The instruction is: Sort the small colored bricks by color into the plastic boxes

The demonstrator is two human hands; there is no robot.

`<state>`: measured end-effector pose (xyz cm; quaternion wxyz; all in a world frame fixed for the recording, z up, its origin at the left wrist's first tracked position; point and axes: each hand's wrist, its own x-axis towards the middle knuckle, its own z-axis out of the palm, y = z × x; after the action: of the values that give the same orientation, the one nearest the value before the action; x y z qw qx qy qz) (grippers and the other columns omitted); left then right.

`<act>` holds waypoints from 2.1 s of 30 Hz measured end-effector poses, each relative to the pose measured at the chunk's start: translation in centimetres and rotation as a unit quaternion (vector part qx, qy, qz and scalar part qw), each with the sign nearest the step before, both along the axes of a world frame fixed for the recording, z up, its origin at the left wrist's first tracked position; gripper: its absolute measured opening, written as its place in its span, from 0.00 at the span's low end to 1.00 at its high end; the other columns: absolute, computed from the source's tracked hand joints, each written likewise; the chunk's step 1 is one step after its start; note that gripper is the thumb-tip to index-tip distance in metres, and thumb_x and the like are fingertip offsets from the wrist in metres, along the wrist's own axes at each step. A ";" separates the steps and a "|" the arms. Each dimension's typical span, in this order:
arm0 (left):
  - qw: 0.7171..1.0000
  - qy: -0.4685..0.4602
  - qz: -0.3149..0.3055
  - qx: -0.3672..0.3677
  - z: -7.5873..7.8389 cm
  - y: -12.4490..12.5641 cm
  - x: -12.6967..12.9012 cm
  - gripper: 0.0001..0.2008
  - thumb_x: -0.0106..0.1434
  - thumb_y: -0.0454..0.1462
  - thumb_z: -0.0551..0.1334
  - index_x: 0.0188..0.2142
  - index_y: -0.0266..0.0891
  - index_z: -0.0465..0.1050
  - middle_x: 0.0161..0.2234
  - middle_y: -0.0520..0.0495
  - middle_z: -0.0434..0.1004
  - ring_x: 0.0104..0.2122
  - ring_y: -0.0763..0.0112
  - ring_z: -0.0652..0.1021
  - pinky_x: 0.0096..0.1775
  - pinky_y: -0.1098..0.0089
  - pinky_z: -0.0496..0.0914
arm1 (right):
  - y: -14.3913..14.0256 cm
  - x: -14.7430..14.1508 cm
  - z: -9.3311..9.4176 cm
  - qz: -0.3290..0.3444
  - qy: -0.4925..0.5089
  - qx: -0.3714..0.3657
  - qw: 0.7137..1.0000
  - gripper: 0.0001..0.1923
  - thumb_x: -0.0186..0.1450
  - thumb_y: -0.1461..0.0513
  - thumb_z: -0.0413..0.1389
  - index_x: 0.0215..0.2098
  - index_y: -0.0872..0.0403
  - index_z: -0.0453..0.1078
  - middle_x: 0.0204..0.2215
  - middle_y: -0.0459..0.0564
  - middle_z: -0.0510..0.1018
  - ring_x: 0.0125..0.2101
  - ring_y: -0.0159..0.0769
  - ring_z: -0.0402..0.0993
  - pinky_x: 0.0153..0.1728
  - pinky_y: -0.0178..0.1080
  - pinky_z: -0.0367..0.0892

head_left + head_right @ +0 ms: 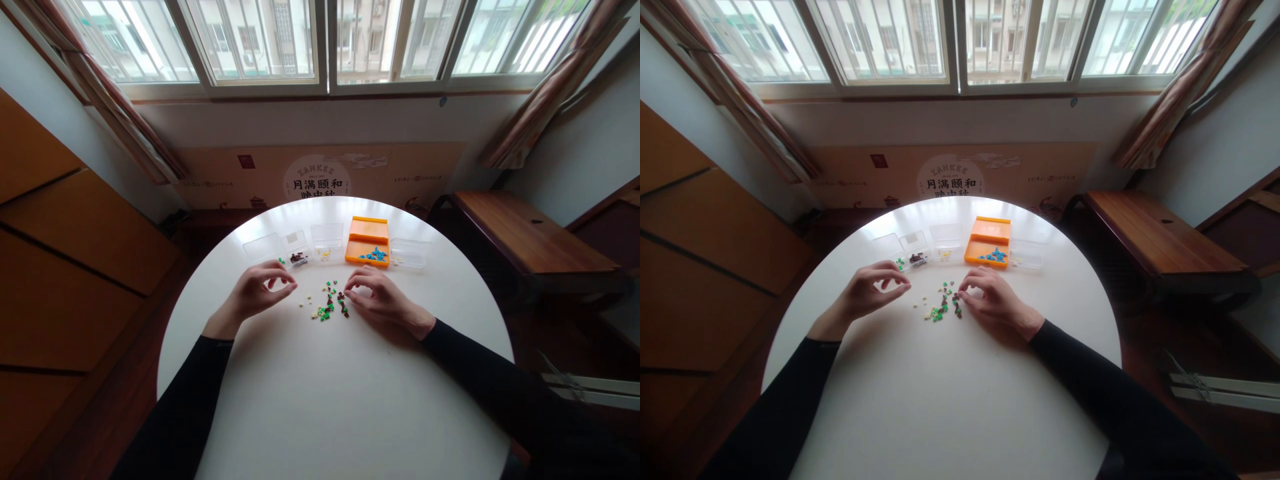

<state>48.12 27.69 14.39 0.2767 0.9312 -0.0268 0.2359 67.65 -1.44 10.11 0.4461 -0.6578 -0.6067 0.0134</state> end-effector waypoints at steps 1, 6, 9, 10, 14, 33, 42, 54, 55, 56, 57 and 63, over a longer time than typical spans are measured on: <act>0.999 0.028 -0.032 -0.019 0.2 -0.3 0.0 0.11 0.71 0.45 0.72 0.36 0.42 0.88 0.34 0.45 0.82 0.28 0.73 0.73 0.30 0.70 0.69 | 0.0 0.0 0.0 0.000 0.000 0.000 1.000 0.06 0.76 0.61 0.64 0.39 0.49 0.79 0.39 0.50 0.84 0.41 0.43 0.79 0.47 0.47 0.73; 0.984 0.130 -0.100 -0.069 0.4 -0.6 -0.1 0.10 0.66 0.47 0.76 0.37 0.45 0.90 0.32 0.46 0.82 0.28 0.72 0.74 0.27 0.72 0.66 | -0.1 -0.1 0.3 0.001 0.003 0.001 1.000 0.06 0.76 0.61 0.64 0.39 0.49 0.79 0.39 0.50 0.84 0.40 0.42 0.79 0.46 0.47 0.73; 0.979 0.154 -0.110 -0.080 0.3 -0.7 0.0 0.09 0.67 0.47 0.75 0.38 0.47 0.91 0.33 0.46 0.83 0.30 0.71 0.76 0.28 0.71 0.68 | -0.1 -0.1 0.4 0.002 0.005 0.001 1.000 0.06 0.77 0.61 0.63 0.39 0.49 0.80 0.39 0.50 0.84 0.41 0.43 0.79 0.46 0.47 0.74; 0.977 0.161 -0.113 -0.083 0.2 -0.8 0.0 0.09 0.68 0.47 0.75 0.37 0.47 0.91 0.33 0.45 0.84 0.30 0.70 0.76 0.29 0.71 0.69 | -0.1 -0.1 0.3 0.003 0.005 0.001 1.000 0.06 0.77 0.61 0.63 0.39 0.49 0.80 0.39 0.50 0.84 0.41 0.43 0.79 0.46 0.48 0.74; 0.975 0.170 -0.114 -0.087 -0.2 -0.9 0.1 0.09 0.68 0.47 0.75 0.36 0.48 0.91 0.34 0.45 0.85 0.32 0.68 0.80 0.30 0.71 0.71 | -0.1 -0.1 0.2 0.002 0.008 0.001 1.000 0.06 0.76 0.61 0.64 0.39 0.48 0.80 0.39 0.50 0.84 0.41 0.43 0.80 0.47 0.48 0.74; 0.971 0.066 -0.036 -0.226 -3.3 -8.1 3.8 0.19 0.74 0.52 0.69 0.40 0.38 0.86 0.37 0.45 0.82 0.28 0.75 0.72 0.30 0.72 0.66 | 0.5 -0.4 0.1 0.002 -0.062 0.054 0.997 0.02 0.76 0.60 0.66 0.46 0.48 0.79 0.38 0.49 0.84 0.40 0.42 0.79 0.46 0.46 0.72; 0.970 0.043 -0.043 -0.235 -3.2 -8.8 4.0 0.19 0.75 0.52 0.69 0.38 0.38 0.86 0.37 0.44 0.82 0.32 0.71 0.76 0.35 0.71 0.69 | 0.8 -0.1 -0.2 -0.001 -0.103 0.096 0.990 0.02 0.77 0.60 0.66 0.47 0.48 0.79 0.39 0.48 0.85 0.40 0.41 0.79 0.47 0.45 0.73; 0.982 -0.028 -0.039 -0.183 -2.9 -8.5 3.5 0.14 0.77 0.46 0.68 0.40 0.39 0.86 0.38 0.44 0.83 0.34 0.69 0.79 0.35 0.69 0.72 | -0.1 1.0 0.8 -0.088 -0.081 0.097 0.988 0.04 0.77 0.60 0.64 0.42 0.49 0.80 0.39 0.50 0.85 0.41 0.42 0.81 0.49 0.46 0.73; 0.985 -0.034 -0.036 -0.167 -2.8 -8.3 3.4 0.14 0.77 0.45 0.68 0.39 0.39 0.86 0.38 0.44 0.83 0.34 0.69 0.79 0.35 0.69 0.73 | -0.5 1.6 0.8 -0.118 -0.071 0.091 0.986 0.05 0.78 0.59 0.63 0.42 0.49 0.80 0.40 0.51 0.85 0.41 0.43 0.81 0.47 0.45 0.73; 0.988 -0.037 -0.033 -0.149 -2.8 -8.0 3.3 0.14 0.77 0.45 0.68 0.39 0.39 0.85 0.38 0.44 0.82 0.34 0.69 0.79 0.34 0.69 0.72 | -0.9 2.4 0.9 -0.148 -0.060 0.075 0.984 0.07 0.78 0.58 0.63 0.42 0.50 0.80 0.38 0.51 0.84 0.39 0.42 0.80 0.44 0.44 0.73; 0.990 -0.038 -0.029 -0.130 -2.8 -7.7 3.2 0.13 0.77 0.44 0.67 0.38 0.40 0.85 0.37 0.44 0.82 0.33 0.69 0.79 0.34 0.69 0.72 | -1.4 3.2 0.8 -0.179 -0.043 0.060 0.981 0.08 0.77 0.56 0.62 0.42 0.50 0.80 0.36 0.50 0.84 0.35 0.40 0.78 0.40 0.42 0.72; 0.999 -0.034 0.000 -0.025 -3.0 -6.8 3.0 0.11 0.77 0.41 0.67 0.37 0.42 0.85 0.37 0.47 0.83 0.31 0.71 0.76 0.37 0.68 0.71 | -4.2 7.0 0.9 -0.382 -0.007 -0.050 0.923 0.13 0.71 0.50 0.65 0.41 0.49 0.84 0.26 0.45 0.81 0.25 0.37 0.73 0.30 0.39 0.61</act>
<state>51.14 20.90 11.40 0.2991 0.9154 -0.0305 0.2678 74.63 -5.65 11.05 0.3792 -0.8615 -0.3106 -0.1323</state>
